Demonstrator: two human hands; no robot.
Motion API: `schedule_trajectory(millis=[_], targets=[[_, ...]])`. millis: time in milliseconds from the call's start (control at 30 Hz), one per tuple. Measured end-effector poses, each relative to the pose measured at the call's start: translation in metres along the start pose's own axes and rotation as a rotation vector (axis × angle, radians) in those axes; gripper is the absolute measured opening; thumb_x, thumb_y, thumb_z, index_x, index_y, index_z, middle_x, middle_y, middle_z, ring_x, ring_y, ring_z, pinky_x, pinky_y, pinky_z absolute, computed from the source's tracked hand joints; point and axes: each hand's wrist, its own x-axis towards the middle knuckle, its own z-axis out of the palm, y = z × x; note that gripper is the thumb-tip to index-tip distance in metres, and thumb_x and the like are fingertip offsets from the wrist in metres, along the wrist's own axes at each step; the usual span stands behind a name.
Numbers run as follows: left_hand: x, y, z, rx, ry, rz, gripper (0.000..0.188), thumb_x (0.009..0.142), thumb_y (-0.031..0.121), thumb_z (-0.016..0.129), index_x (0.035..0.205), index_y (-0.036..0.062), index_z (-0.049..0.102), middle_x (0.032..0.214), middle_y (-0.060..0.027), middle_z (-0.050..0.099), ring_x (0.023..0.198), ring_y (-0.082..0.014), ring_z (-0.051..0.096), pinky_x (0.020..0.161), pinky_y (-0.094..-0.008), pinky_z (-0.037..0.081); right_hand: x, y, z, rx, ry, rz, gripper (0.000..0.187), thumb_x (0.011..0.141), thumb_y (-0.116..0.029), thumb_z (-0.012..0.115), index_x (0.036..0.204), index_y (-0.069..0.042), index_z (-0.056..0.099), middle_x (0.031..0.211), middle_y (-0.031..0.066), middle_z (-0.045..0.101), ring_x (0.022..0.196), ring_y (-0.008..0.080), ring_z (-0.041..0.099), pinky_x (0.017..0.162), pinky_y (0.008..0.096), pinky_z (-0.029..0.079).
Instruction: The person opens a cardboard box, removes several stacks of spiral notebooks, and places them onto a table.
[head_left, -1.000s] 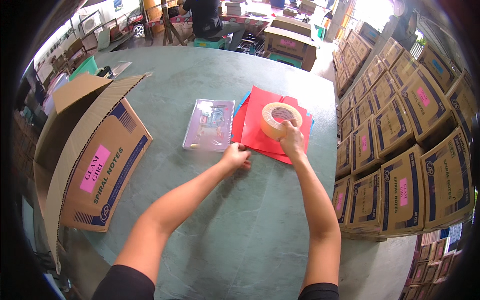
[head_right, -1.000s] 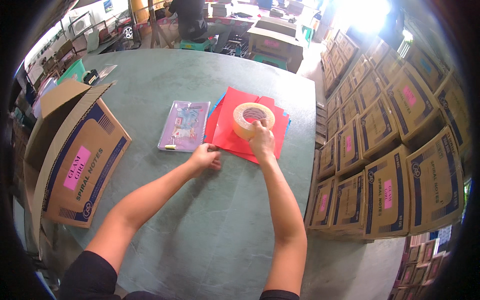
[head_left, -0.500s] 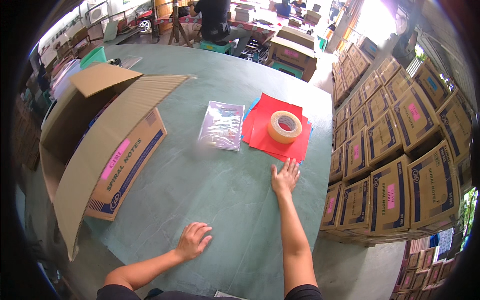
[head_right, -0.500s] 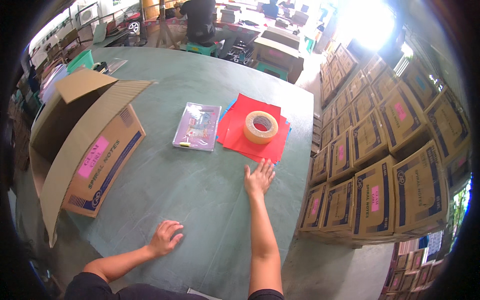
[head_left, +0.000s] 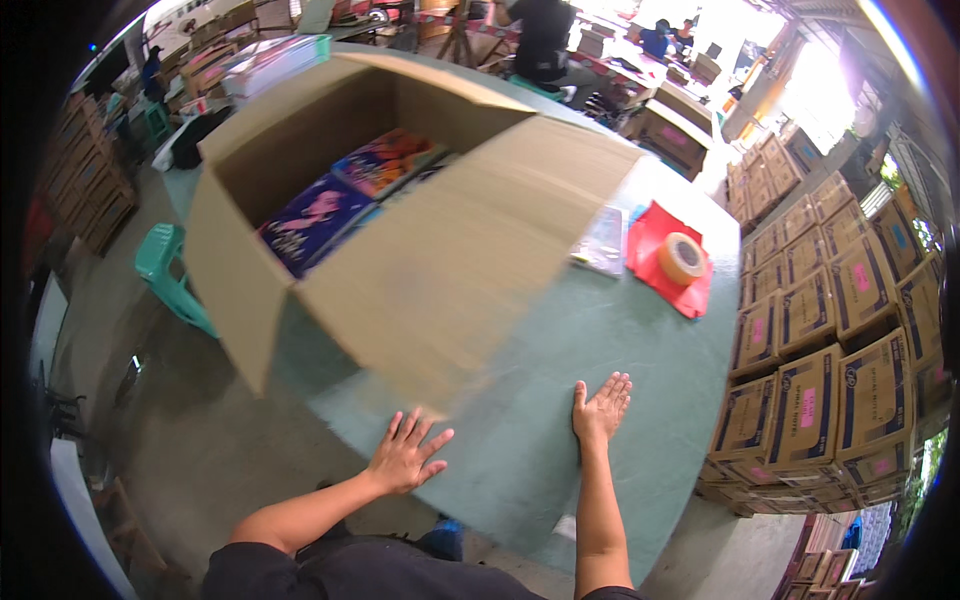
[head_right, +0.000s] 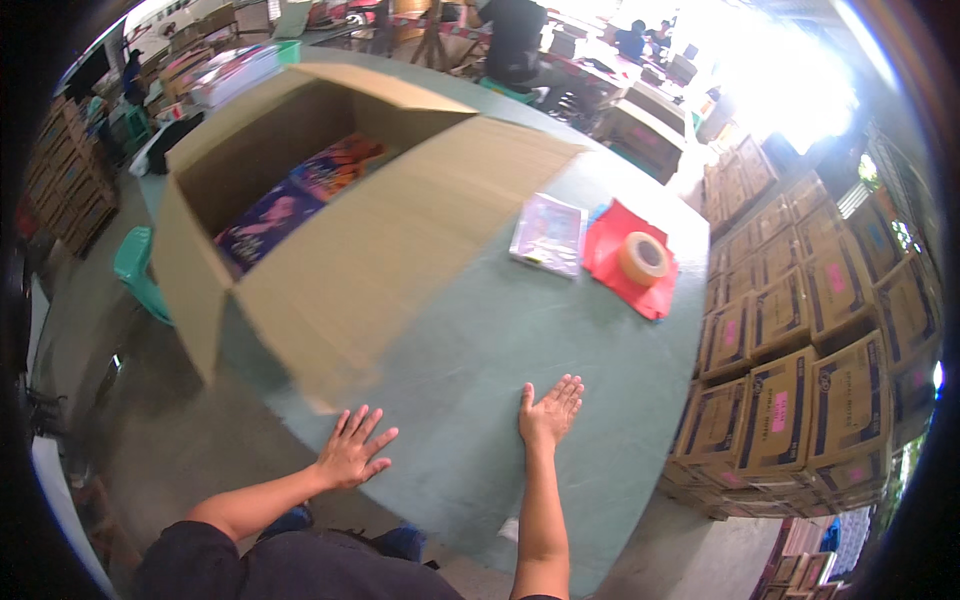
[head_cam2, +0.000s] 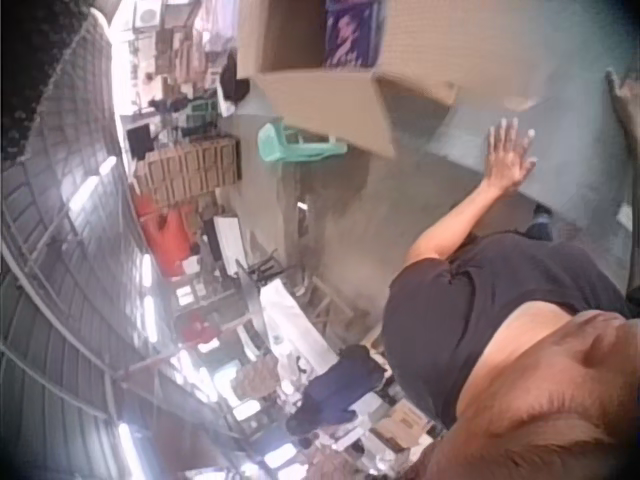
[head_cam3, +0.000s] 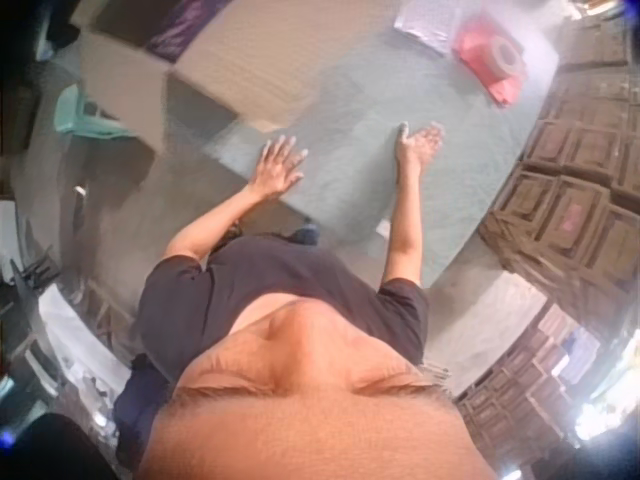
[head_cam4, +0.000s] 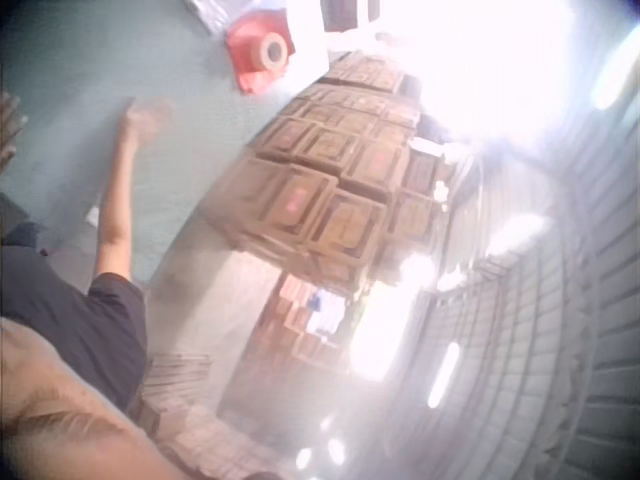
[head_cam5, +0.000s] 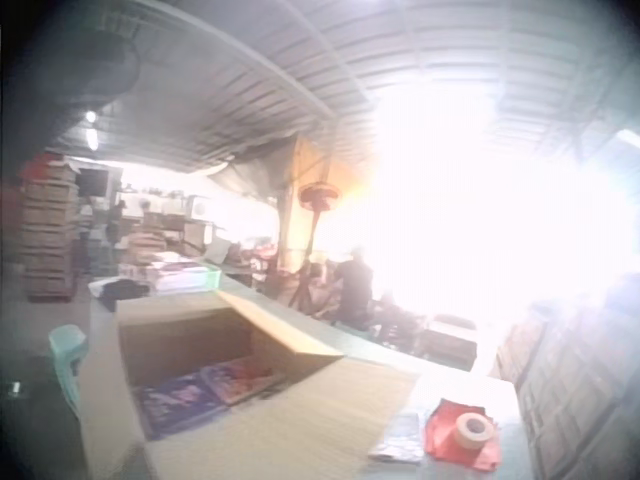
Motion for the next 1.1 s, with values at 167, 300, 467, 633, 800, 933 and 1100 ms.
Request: schedule_trajectory(millis=[167,300,467,633,800,933,1100], targets=[[-0.085,-0.112,-0.033,-0.045,0.241,-0.049,0.051,0.087,0.045,0.048,0.127,0.0131,0.044,0.131,-0.0213,0.037,0.122,-0.0388,0.033,0.103,-0.0515,0.025,-0.141,-0.175,0.006,-0.009,-0.188,-0.226,0.083,0.087,-0.055,0.035,0.139,0.006,0.014,0.147,0.0195,0.010,0.138,0.0302,0.004,0.112,0.0384,0.005],[-0.186,-0.219,-0.058,-0.114,0.232,-0.225,0.050,0.087,0.040,0.051,0.128,0.0122,0.043,0.131,-0.0215,0.037,0.119,-0.0399,0.037,0.100,-0.0508,0.029,-0.240,-0.296,0.039,-0.037,-0.129,-0.485,0.084,0.087,-0.056,0.036,0.138,0.007,0.015,0.147,0.0204,0.014,0.138,0.0301,0.003,0.112,0.0388,0.004],[-0.301,-0.338,-0.091,-0.306,0.041,-0.567,0.036,0.087,0.030,0.052,0.114,0.0076,0.056,0.116,-0.0155,0.053,0.111,-0.0321,0.046,0.090,-0.0459,0.037,-0.305,-0.427,0.069,0.595,-0.299,-0.801,0.040,0.083,-0.027,0.058,0.116,-0.004,0.055,0.118,0.0172,0.054,0.112,0.0300,0.048,0.095,0.0414,0.036],[-0.346,-0.429,-0.092,-0.429,0.123,-0.590,0.032,0.084,0.025,0.055,0.109,0.0047,0.058,0.105,-0.0156,0.059,0.101,-0.0343,0.051,0.088,-0.0431,0.039,-0.286,-0.573,0.068,0.729,-0.282,-0.965,0.027,0.081,-0.017,0.062,0.106,-0.006,0.061,0.103,0.0144,0.061,0.087,0.0238,0.061,0.074,0.0306,0.048],[-0.344,-0.499,-0.131,-0.545,0.035,-0.573,0.030,0.083,0.024,0.057,0.104,0.0031,0.060,0.098,-0.0173,0.061,0.095,-0.0333,0.056,0.083,-0.0393,0.044,-0.226,-0.650,0.085,0.875,-0.232,-0.678,0.024,0.081,-0.014,0.061,0.102,-0.005,0.062,0.097,0.0121,0.062,0.084,0.0198,0.061,0.072,0.0298,0.048],[-0.346,-0.577,-0.145,-0.493,0.028,-0.589,0.029,0.081,0.022,0.059,0.102,0.0025,0.060,0.096,-0.0182,0.062,0.092,-0.0320,0.058,0.080,-0.0389,0.046,-0.176,-0.703,0.095,0.789,-0.127,-0.513,0.024,0.082,-0.012,0.060,0.103,-0.002,0.061,0.094,0.0078,0.061,0.080,0.0128,0.059,0.071,0.0277,0.049],[-0.302,-0.650,-0.204,-0.503,0.118,-0.586,0.029,0.078,0.017,0.062,0.103,0.0033,0.061,0.094,-0.0166,0.064,0.084,-0.0272,0.063,0.074,-0.0362,0.049,-0.118,-0.779,0.048,1.148,0.093,-0.488,0.046,0.080,-0.009,0.062,0.123,-0.005,0.046,0.113,0.0113,0.056,0.089,0.0200,0.060,0.072,0.0301,0.050]])
